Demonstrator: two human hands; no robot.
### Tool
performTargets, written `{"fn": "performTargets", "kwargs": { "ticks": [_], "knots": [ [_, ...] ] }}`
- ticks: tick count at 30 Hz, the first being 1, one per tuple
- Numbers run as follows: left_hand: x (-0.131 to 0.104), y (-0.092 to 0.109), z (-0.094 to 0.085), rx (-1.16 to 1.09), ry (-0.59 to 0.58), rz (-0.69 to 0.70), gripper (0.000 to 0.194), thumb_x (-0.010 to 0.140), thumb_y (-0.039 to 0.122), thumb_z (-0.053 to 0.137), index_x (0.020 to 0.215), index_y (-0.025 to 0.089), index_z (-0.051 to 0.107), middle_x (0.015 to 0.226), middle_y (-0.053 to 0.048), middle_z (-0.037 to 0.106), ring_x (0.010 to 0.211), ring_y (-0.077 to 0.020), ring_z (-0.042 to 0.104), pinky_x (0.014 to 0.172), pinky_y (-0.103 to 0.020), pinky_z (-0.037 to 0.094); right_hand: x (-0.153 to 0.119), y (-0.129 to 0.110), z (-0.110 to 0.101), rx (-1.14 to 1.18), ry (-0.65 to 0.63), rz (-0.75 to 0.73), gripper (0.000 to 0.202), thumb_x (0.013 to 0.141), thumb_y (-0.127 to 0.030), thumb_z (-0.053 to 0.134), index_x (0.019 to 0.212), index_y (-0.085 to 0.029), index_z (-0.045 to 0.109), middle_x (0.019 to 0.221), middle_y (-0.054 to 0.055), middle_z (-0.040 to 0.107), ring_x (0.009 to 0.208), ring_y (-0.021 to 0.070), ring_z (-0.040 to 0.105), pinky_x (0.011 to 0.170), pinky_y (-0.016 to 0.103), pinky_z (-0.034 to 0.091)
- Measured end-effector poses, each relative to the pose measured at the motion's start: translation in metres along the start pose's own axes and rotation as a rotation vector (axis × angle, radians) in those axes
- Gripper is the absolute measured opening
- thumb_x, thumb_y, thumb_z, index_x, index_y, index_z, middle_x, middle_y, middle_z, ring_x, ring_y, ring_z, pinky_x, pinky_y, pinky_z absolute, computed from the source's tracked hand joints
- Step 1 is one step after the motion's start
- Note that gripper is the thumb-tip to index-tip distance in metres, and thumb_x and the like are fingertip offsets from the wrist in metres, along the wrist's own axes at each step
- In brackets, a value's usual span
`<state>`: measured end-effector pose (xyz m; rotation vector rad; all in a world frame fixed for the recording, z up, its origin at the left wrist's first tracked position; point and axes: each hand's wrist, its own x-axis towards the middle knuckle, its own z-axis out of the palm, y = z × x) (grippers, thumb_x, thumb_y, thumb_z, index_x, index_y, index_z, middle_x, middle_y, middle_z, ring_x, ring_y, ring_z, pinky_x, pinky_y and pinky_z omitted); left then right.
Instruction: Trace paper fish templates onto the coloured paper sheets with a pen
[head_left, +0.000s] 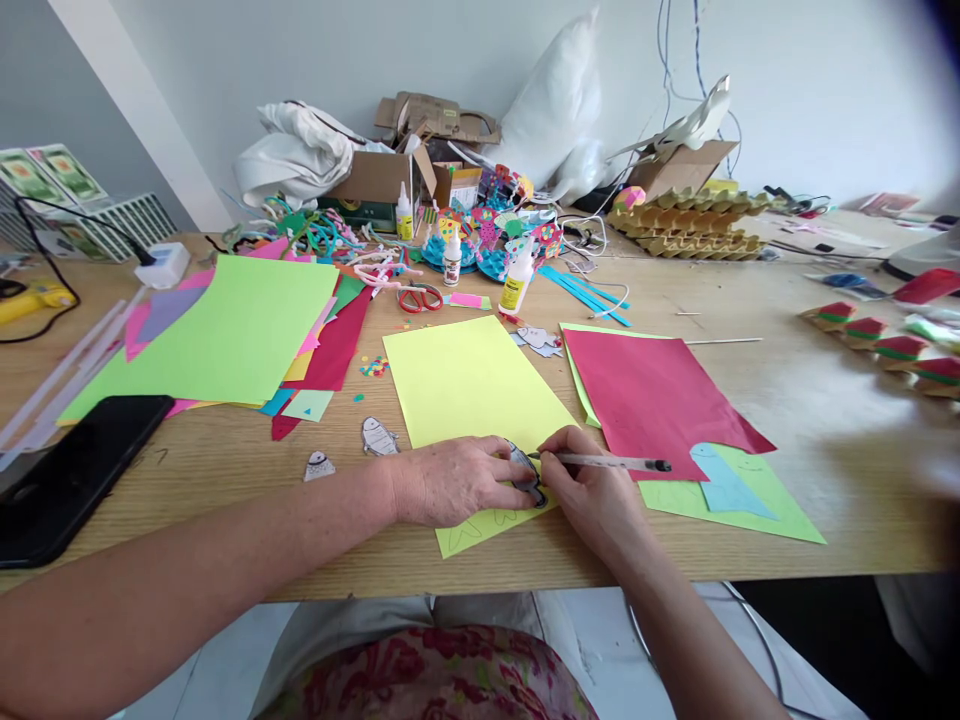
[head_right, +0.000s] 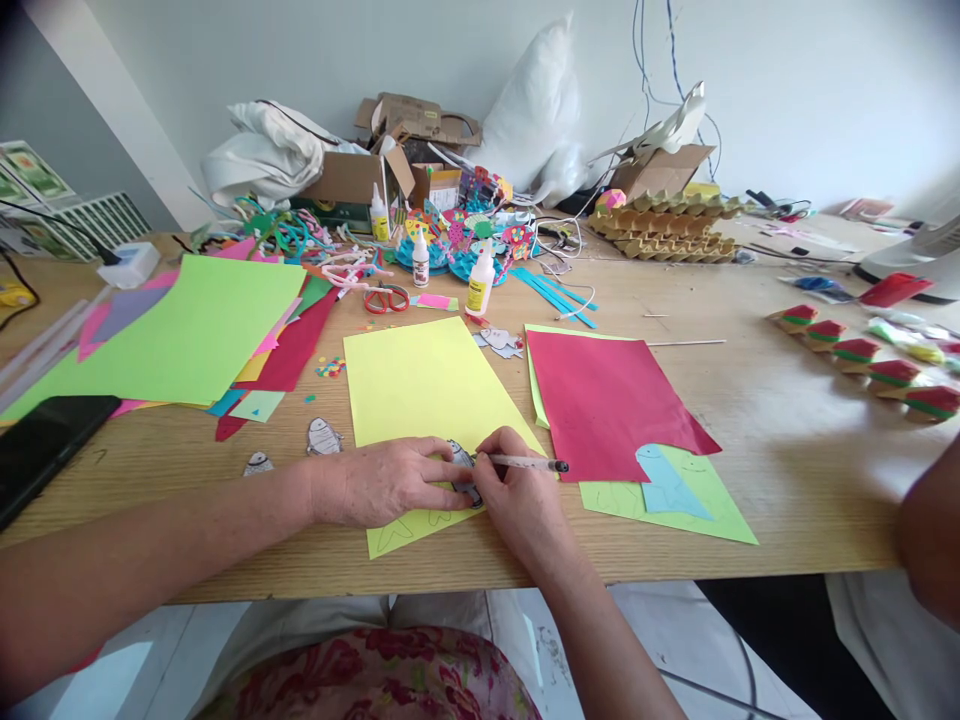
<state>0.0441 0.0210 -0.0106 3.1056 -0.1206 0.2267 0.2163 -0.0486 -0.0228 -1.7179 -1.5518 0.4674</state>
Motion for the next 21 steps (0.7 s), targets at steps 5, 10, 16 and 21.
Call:
{"fn": "performTargets", "kwargs": {
  "ticks": [5,10,16,21],
  "knots": [
    [0.0,0.0,-0.001,0.001,-0.016,-0.003,0.034,0.087,0.009,0.039,0.118,0.014,0.052,0.114,-0.009,0.057,0.103,-0.0175,0.05,0.1,-0.03,0.035,0.003,-0.001,0.0,0.027,-0.023,0.021,0.006,0.072,-0.023,0.046,0.066,-0.023,0.049,0.056,-0.003,0.051,0.052,0.0146,0.048,0.048,0.026,0.036],
    [0.0,0.0,-0.002,0.001,-0.053,-0.018,0.035,0.088,0.009,0.038,0.119,0.015,0.052,0.119,-0.007,0.055,0.104,-0.0176,0.048,0.102,-0.029,0.032,0.005,-0.002,0.0,0.039,-0.033,0.037,0.006,0.071,-0.022,0.046,0.066,-0.023,0.048,0.055,-0.003,0.05,0.051,0.0141,0.046,0.047,0.025,0.036],
    [0.0,0.0,0.0,-0.03,-0.033,-0.022,0.032,0.088,0.01,0.04,0.115,0.015,0.054,0.118,-0.006,0.056,0.107,-0.0181,0.048,0.102,-0.029,0.032,0.008,0.001,0.004,0.078,-0.062,0.038,0.006,0.071,-0.021,0.046,0.065,-0.022,0.047,0.054,-0.004,0.049,0.05,0.0131,0.044,0.046,0.024,0.034],
    [0.0,0.0,-0.001,-0.032,-0.027,-0.027,0.031,0.088,0.011,0.041,0.115,0.015,0.055,0.118,-0.005,0.056,0.108,-0.0179,0.047,0.102,-0.027,0.031,0.012,-0.002,0.004,0.099,-0.086,0.049,0.007,0.07,-0.021,0.046,0.063,-0.022,0.046,0.053,-0.004,0.047,0.049,0.0122,0.042,0.045,0.023,0.032]
  ]
}}
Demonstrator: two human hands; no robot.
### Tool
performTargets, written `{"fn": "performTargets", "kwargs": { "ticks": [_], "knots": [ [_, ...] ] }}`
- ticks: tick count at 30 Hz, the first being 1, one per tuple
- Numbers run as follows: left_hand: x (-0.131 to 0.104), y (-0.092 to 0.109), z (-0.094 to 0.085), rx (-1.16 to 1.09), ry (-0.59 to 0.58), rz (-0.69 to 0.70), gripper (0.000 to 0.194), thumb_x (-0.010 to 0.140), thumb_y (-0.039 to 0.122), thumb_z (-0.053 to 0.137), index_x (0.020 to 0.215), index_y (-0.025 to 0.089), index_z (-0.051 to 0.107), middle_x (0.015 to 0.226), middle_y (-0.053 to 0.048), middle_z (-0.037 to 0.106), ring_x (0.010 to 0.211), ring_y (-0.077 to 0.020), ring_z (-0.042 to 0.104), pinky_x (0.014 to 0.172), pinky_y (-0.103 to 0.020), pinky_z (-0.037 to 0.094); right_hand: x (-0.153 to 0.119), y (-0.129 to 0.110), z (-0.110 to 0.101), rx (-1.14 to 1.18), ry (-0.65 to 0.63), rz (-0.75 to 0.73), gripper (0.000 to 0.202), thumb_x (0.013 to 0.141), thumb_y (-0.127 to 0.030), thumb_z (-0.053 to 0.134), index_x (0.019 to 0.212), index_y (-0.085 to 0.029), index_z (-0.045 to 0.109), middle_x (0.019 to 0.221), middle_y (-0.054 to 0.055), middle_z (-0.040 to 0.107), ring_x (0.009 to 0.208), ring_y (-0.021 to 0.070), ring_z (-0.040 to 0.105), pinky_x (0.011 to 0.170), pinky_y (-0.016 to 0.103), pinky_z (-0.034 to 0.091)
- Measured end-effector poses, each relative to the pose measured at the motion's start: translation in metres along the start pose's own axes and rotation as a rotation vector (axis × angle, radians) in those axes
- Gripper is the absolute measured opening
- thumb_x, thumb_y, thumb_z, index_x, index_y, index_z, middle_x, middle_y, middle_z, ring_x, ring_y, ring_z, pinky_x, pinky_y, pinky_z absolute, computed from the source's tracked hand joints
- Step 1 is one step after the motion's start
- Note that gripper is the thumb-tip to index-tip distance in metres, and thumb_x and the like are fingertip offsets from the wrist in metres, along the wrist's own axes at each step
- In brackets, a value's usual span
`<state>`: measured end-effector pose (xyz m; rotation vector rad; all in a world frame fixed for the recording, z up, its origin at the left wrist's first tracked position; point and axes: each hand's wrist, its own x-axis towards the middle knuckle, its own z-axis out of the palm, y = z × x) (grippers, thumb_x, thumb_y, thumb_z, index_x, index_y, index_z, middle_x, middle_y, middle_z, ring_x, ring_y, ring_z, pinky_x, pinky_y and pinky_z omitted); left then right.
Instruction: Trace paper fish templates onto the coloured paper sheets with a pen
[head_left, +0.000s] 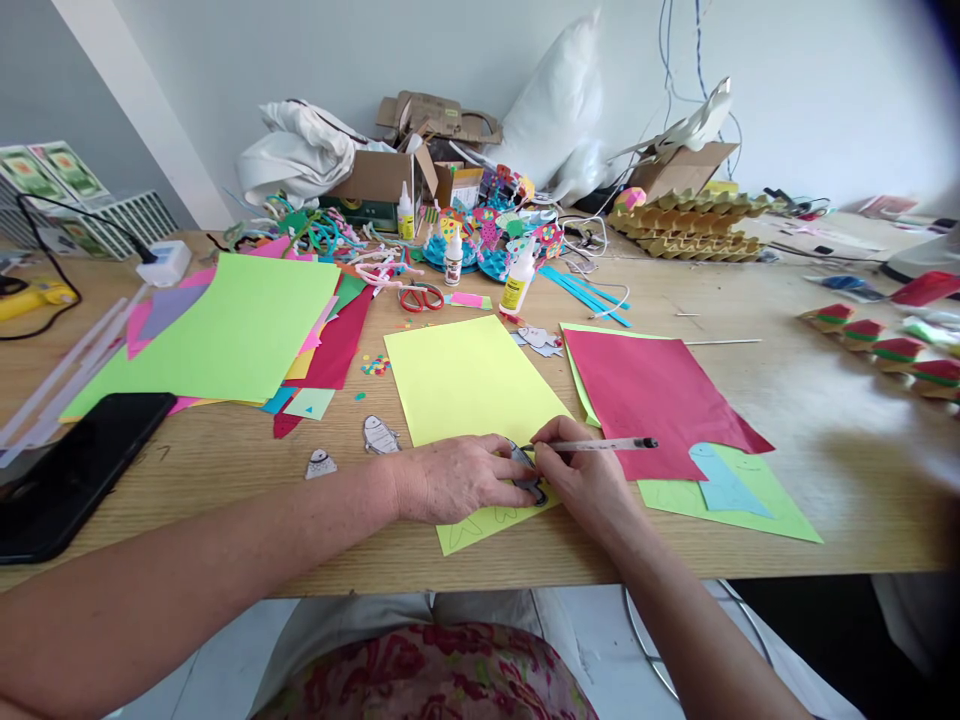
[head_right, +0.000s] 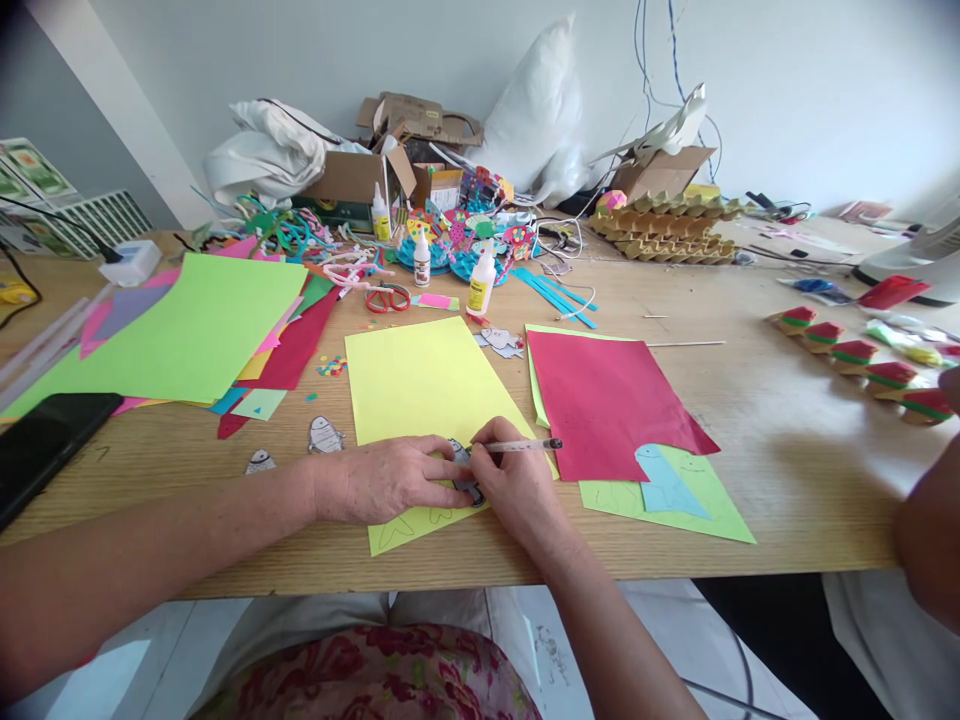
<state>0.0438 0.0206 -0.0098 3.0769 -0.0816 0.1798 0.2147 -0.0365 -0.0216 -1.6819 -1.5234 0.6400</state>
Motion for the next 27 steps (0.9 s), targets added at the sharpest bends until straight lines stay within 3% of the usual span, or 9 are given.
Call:
{"fn": "performTargets", "kwargs": {
  "ticks": [13,27],
  "knots": [
    [-0.001,0.001,0.002,0.055,-0.021,0.021,0.033,0.09,0.011,0.035,0.119,0.014,0.052,0.121,-0.005,0.054,0.116,-0.0161,0.044,0.108,-0.028,0.026,0.006,0.004,0.004,0.014,-0.044,-0.001,0.005,0.069,-0.018,0.045,0.066,-0.022,0.046,0.05,-0.006,0.044,0.047,0.0106,0.039,0.043,0.021,0.028],
    [0.001,0.003,-0.002,0.029,-0.045,-0.008,0.032,0.089,0.011,0.038,0.117,0.013,0.053,0.117,-0.006,0.057,0.113,-0.0169,0.047,0.105,-0.03,0.03,0.017,0.0,0.009,0.039,-0.087,-0.006,0.003,0.067,-0.019,0.045,0.065,-0.022,0.045,0.053,-0.006,0.042,0.049,0.0108,0.038,0.043,0.022,0.028]
  ]
}}
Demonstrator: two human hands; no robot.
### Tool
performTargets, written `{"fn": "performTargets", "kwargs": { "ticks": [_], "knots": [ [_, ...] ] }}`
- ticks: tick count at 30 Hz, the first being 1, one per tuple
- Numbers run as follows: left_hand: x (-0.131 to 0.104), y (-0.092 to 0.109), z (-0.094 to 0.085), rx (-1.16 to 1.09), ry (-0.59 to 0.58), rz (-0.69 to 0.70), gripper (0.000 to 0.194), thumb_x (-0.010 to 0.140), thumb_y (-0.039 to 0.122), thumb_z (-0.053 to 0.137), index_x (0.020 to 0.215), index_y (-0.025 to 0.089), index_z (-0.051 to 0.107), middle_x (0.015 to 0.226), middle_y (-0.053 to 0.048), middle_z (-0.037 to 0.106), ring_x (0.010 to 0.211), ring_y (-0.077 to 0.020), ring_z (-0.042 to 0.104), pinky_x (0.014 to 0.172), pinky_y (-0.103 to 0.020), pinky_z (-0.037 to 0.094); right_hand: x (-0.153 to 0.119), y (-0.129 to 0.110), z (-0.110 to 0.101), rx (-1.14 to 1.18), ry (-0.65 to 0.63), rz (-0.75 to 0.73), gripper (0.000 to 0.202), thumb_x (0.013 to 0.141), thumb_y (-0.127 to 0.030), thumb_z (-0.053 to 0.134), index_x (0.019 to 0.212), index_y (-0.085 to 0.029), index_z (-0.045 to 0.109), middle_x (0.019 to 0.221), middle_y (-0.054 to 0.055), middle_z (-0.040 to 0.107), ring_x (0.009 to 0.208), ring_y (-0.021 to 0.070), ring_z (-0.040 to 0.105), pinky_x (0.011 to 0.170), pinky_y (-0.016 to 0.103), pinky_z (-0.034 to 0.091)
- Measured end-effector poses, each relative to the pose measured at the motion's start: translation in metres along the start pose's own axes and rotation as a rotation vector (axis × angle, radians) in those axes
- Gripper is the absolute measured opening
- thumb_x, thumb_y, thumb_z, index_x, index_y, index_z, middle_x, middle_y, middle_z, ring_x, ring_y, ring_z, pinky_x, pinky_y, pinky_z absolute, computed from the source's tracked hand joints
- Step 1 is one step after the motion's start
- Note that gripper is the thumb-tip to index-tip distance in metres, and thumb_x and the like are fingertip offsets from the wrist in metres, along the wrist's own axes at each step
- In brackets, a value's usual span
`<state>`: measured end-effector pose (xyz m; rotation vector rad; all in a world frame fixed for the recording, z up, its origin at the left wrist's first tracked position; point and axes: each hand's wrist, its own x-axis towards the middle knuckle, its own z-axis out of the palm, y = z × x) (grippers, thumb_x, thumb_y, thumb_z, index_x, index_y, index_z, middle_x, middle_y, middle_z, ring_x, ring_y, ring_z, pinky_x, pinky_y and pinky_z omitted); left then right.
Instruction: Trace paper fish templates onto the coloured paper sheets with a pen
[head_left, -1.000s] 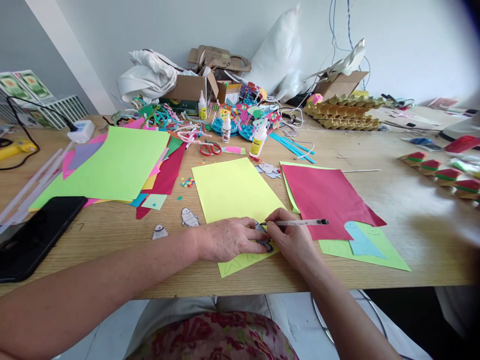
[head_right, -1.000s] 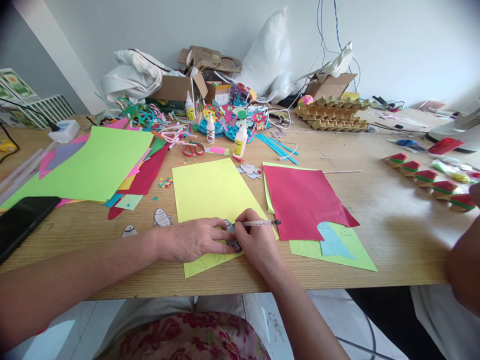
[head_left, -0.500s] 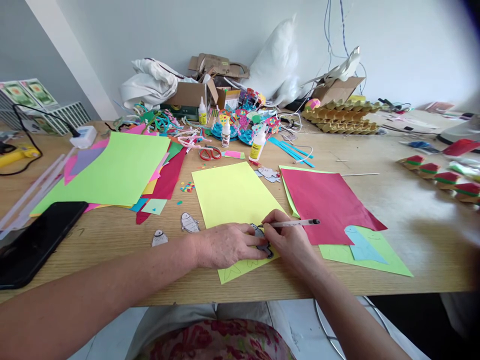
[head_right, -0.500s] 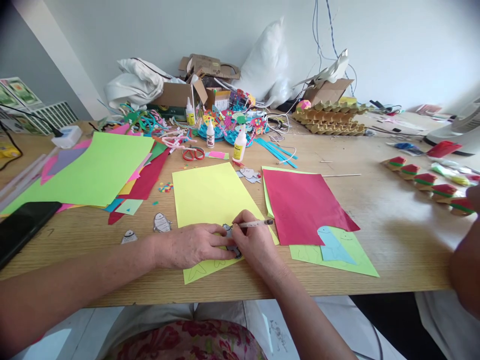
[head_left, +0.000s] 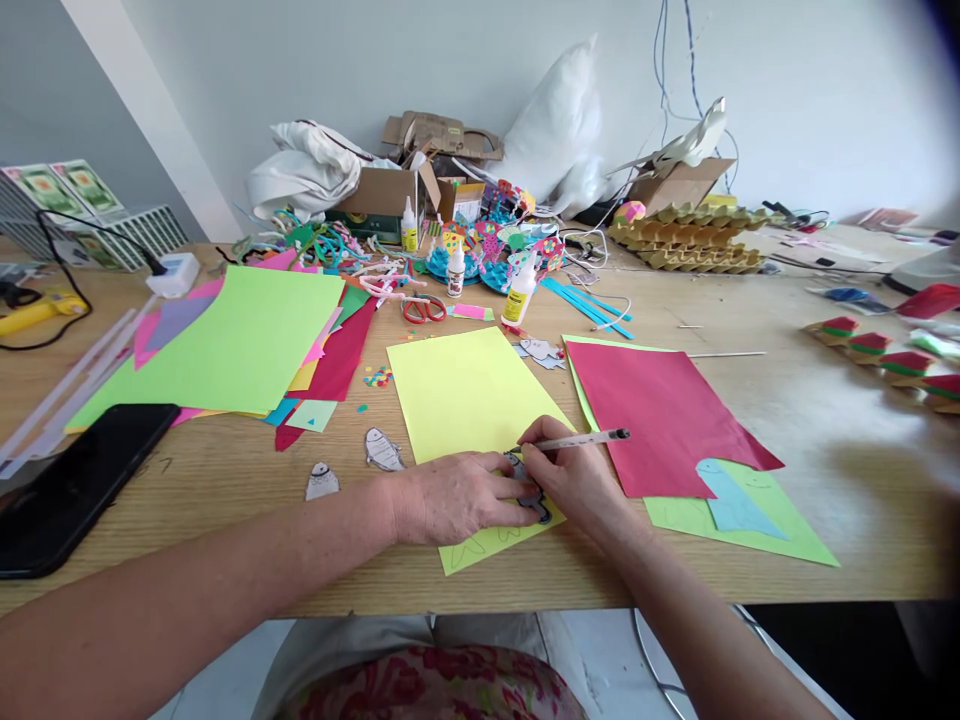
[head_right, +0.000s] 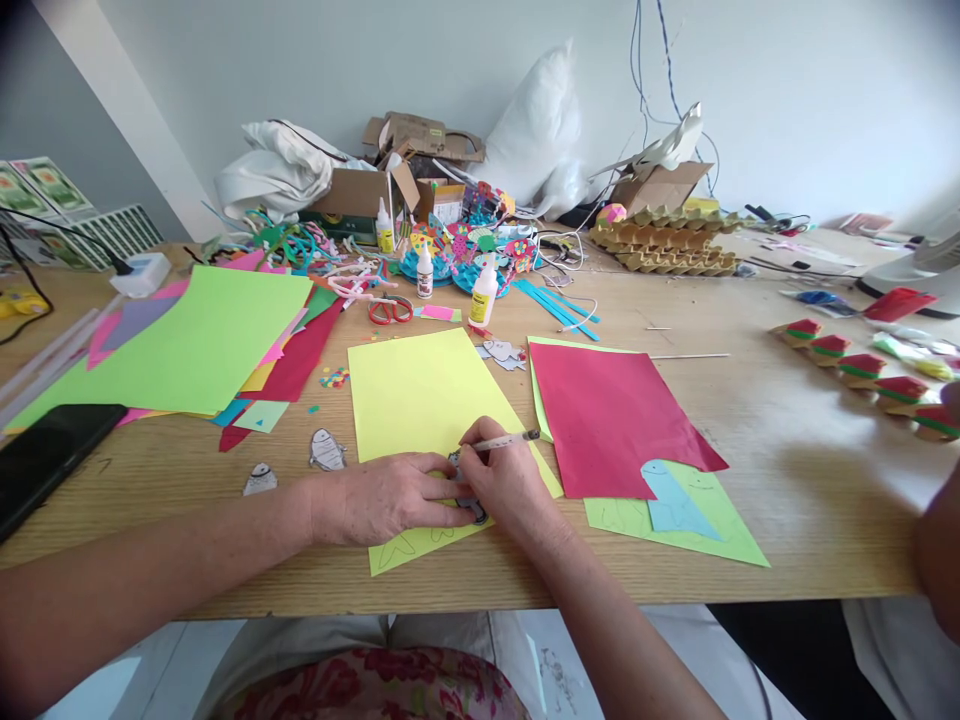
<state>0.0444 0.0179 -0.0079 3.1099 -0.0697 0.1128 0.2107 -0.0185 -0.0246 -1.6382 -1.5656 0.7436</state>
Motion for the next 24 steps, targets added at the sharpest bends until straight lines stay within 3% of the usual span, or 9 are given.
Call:
{"fn": "performTargets", "kwargs": {
  "ticks": [24],
  "knots": [
    [-0.0011,0.001,0.0033,-0.006,0.027,0.001,0.032,0.09,0.01,0.036,0.117,0.013,0.053,0.116,-0.006,0.058,0.112,-0.0163,0.047,0.104,-0.029,0.03,0.0007,0.0027,0.0008,0.045,0.011,-0.003,0.002,0.068,-0.02,0.045,0.066,-0.022,0.045,0.053,-0.006,0.043,0.051,0.0113,0.039,0.045,0.022,0.03]
  ]
}}
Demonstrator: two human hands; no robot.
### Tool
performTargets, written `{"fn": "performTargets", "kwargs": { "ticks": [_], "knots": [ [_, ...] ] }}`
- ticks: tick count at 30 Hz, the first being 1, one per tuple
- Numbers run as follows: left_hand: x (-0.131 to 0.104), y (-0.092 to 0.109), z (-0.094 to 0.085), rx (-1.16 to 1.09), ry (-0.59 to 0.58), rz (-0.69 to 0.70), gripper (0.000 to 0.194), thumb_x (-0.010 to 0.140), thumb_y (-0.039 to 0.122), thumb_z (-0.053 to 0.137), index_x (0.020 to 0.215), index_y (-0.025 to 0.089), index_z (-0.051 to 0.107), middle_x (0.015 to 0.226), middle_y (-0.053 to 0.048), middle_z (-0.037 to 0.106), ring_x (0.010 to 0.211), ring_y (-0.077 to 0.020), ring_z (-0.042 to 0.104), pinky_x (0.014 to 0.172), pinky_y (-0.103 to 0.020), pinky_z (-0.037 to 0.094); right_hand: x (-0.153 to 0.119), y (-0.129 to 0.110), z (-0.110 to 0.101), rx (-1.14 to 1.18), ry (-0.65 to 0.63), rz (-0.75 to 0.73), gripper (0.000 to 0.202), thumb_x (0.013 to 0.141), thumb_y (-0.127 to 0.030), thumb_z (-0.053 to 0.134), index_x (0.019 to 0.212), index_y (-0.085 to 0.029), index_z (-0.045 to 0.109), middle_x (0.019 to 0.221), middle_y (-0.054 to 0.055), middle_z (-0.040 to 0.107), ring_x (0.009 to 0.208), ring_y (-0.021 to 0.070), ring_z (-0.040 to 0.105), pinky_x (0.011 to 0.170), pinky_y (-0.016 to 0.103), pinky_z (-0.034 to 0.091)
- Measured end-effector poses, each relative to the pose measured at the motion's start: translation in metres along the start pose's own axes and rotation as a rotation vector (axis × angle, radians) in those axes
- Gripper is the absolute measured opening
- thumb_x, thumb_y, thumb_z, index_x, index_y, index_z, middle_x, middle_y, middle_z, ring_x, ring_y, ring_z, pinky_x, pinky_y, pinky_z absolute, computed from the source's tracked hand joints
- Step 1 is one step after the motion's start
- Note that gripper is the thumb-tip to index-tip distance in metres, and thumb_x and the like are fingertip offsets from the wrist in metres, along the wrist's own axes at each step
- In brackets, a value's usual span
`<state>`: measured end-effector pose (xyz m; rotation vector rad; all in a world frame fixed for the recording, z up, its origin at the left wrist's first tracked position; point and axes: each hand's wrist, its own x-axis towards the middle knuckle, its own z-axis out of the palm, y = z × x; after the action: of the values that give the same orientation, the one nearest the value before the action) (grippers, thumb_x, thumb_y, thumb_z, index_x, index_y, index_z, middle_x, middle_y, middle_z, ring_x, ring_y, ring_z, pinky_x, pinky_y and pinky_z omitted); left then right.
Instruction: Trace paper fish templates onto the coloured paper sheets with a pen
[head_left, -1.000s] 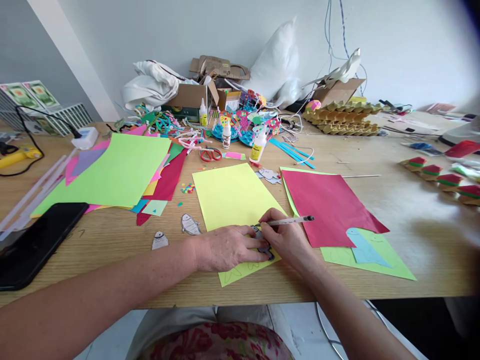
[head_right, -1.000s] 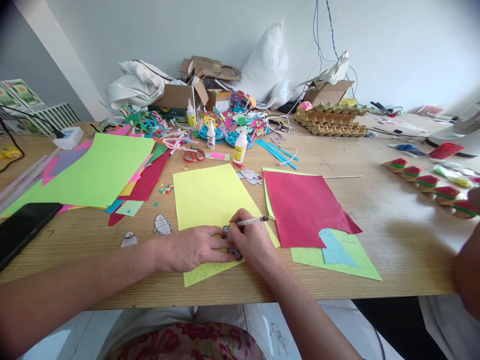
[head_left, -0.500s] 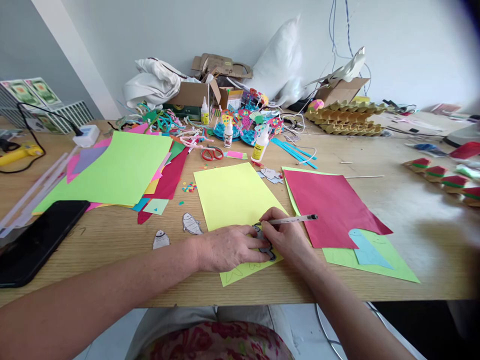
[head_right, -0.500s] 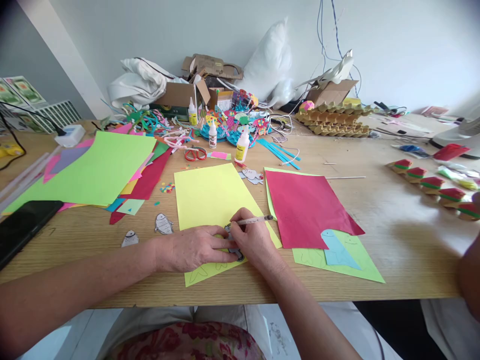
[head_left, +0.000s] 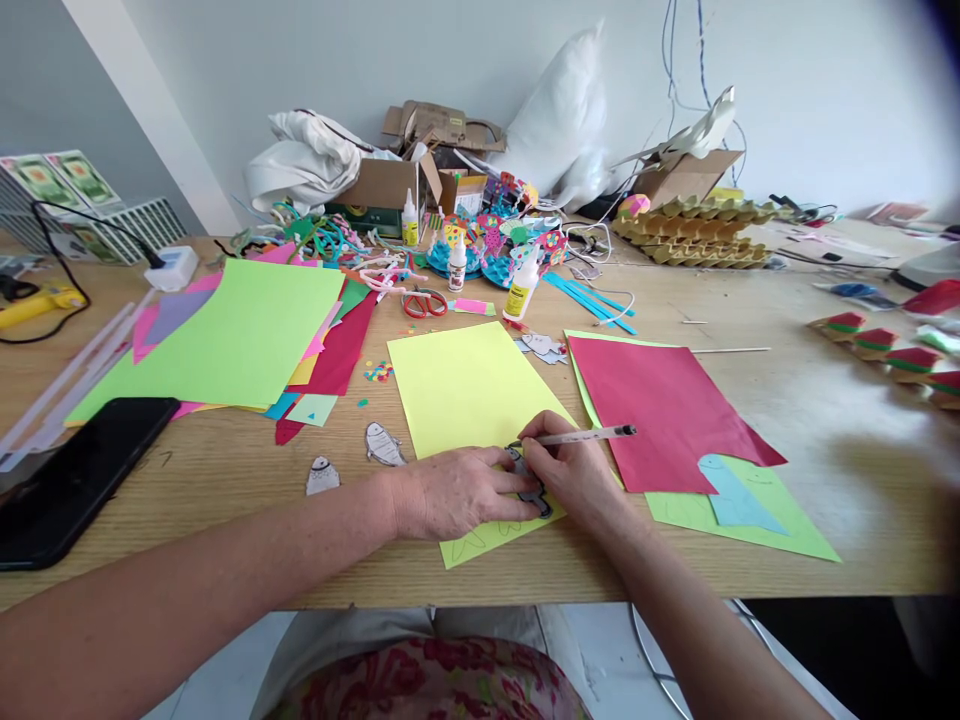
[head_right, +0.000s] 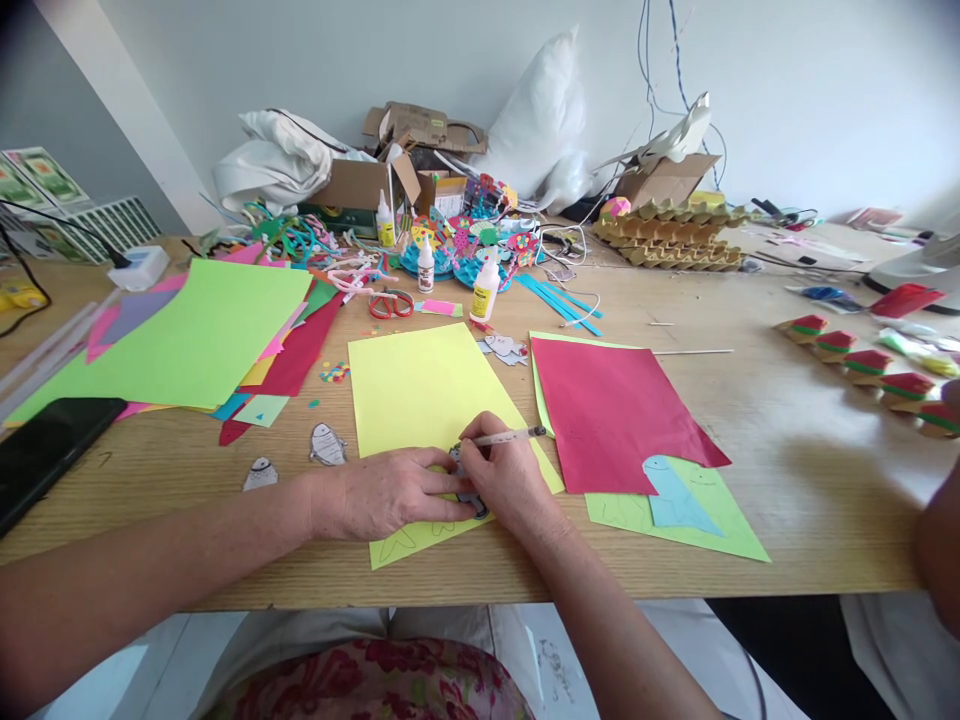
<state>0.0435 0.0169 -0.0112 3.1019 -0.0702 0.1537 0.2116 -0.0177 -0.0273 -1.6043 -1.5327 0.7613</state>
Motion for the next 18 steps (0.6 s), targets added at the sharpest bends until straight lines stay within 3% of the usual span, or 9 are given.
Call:
{"fn": "performTargets", "kwargs": {
  "ticks": [18],
  "knots": [
    [-0.0004,0.0003,-0.0004,0.011,0.019,0.004,0.032,0.089,0.009,0.037,0.117,0.013,0.053,0.118,-0.006,0.057,0.114,-0.0163,0.046,0.105,-0.029,0.03,-0.0021,0.0005,-0.0004,0.008,0.004,-0.002,0.004,0.07,-0.02,0.044,0.067,-0.022,0.045,0.055,-0.005,0.043,0.05,0.011,0.039,0.045,0.023,0.031]
  ]
}}
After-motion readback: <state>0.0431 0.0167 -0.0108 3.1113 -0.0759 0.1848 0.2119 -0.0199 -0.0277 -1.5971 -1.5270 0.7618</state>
